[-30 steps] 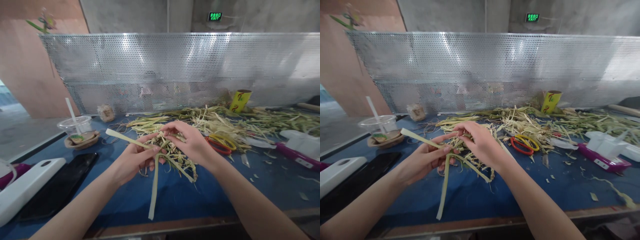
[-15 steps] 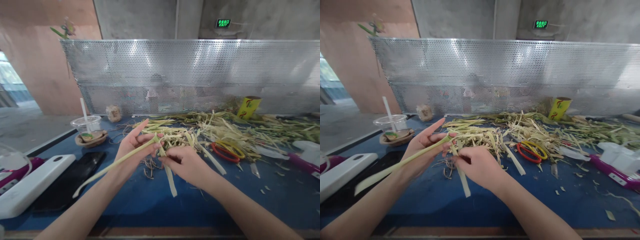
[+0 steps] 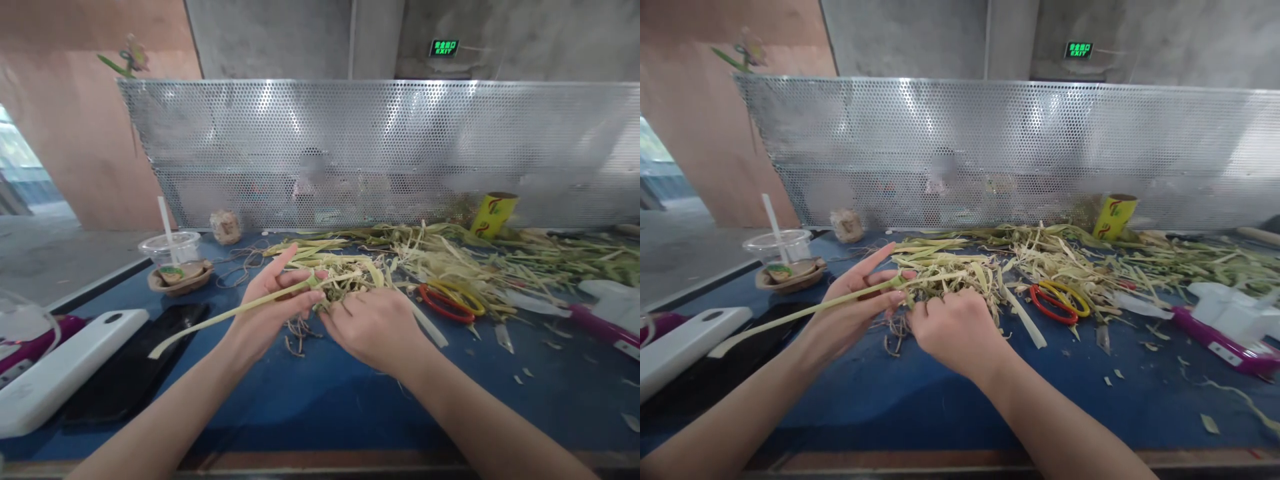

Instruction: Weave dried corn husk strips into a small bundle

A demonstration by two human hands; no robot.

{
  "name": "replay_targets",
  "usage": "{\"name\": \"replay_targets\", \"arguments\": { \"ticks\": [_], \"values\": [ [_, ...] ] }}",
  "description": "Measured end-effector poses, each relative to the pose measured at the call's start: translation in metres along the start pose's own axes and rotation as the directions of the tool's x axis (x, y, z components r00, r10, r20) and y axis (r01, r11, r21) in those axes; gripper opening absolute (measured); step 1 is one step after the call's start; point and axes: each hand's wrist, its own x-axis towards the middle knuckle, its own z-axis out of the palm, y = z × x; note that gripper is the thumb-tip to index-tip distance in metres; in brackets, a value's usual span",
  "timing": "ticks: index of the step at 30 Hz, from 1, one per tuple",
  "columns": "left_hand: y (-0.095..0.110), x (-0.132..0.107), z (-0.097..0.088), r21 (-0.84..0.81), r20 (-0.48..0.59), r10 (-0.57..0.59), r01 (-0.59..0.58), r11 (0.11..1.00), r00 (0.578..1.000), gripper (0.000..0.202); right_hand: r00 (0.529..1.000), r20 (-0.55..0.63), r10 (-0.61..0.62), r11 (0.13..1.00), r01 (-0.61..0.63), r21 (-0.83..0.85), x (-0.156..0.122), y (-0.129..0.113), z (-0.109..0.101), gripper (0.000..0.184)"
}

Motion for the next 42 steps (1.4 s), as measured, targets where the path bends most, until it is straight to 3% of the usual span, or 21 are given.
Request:
{"name": "replay_targets", "arguments": {
  "ticks": [2,5,9,11,15,18,21,24,26,29,31,33,38,42],
  "values": [
    [0.001,-0.001,-0.002,0.008,0.032,0.011,-0.011,1.000,0.999,0.092,0.995,-0.080,0.065,0.985,-0.051,0.166,0.000,0.003,-0.001,0.028],
    [0.004,-0.003,-0.005,0.022,0.099,0.011,-0.014,1.000,0.995,0.085,0.949,-0.212,0.232,0.918,-0.142,0.369,0.001,0.013,-0.003,0.022],
    [0.006,-0.004,-0.006,0.064,0.160,-0.036,0.026,0.998,0.986,0.086,0.979,-0.136,0.150,0.866,-0.064,0.496,0.001,0.024,-0.002,0.016],
    [0.006,-0.004,-0.005,0.080,0.149,-0.048,0.036,0.996,0.988,0.089,0.990,-0.103,0.101,0.873,-0.038,0.486,0.001,0.024,0.000,0.017],
    [0.005,-0.003,-0.003,0.074,0.132,-0.054,0.045,0.996,0.990,0.091,0.986,-0.164,0.035,0.962,0.012,0.274,0.000,0.021,0.002,0.029],
    [0.006,-0.003,-0.002,0.103,0.097,-0.066,0.056,0.993,0.993,0.089,0.985,-0.167,-0.040,0.984,0.068,0.167,-0.001,0.023,0.003,0.027],
    [0.009,-0.004,-0.003,0.138,0.051,-0.075,0.068,0.988,0.996,0.085,0.980,-0.179,-0.085,0.977,0.117,0.177,-0.002,0.029,0.002,0.019],
    [0.010,-0.004,-0.004,0.146,0.043,-0.059,0.052,0.988,0.997,0.088,0.980,-0.194,-0.035,0.946,0.095,0.309,-0.002,0.031,-0.002,0.021],
    [0.009,-0.005,-0.004,0.127,0.048,-0.054,0.047,0.991,0.997,0.089,0.986,-0.143,0.085,0.869,-0.003,0.494,-0.001,0.029,-0.005,0.020],
    [0.007,-0.005,-0.004,0.042,0.069,-0.035,0.032,0.999,0.997,0.084,0.962,0.125,0.241,0.560,-0.244,0.792,0.001,0.025,-0.008,0.019],
    [0.006,-0.006,-0.003,-0.017,0.085,-0.020,0.021,1.000,0.996,0.080,0.927,0.287,0.241,0.329,-0.356,0.875,0.003,0.023,-0.008,0.025],
    [0.005,-0.006,-0.002,0.001,0.091,-0.027,0.027,1.000,0.995,0.078,0.906,0.365,0.213,0.194,-0.406,0.893,0.005,0.020,-0.006,0.027],
    [0.002,-0.009,0.002,0.340,0.011,0.087,-0.086,0.937,0.996,0.092,0.840,0.417,0.346,0.071,-0.467,0.881,0.009,0.012,0.005,0.022],
    [-0.001,-0.006,0.003,0.395,-0.032,0.181,-0.154,0.906,0.983,0.102,0.814,0.385,0.435,0.056,-0.451,0.891,0.010,0.010,0.005,0.018]
  ]
}}
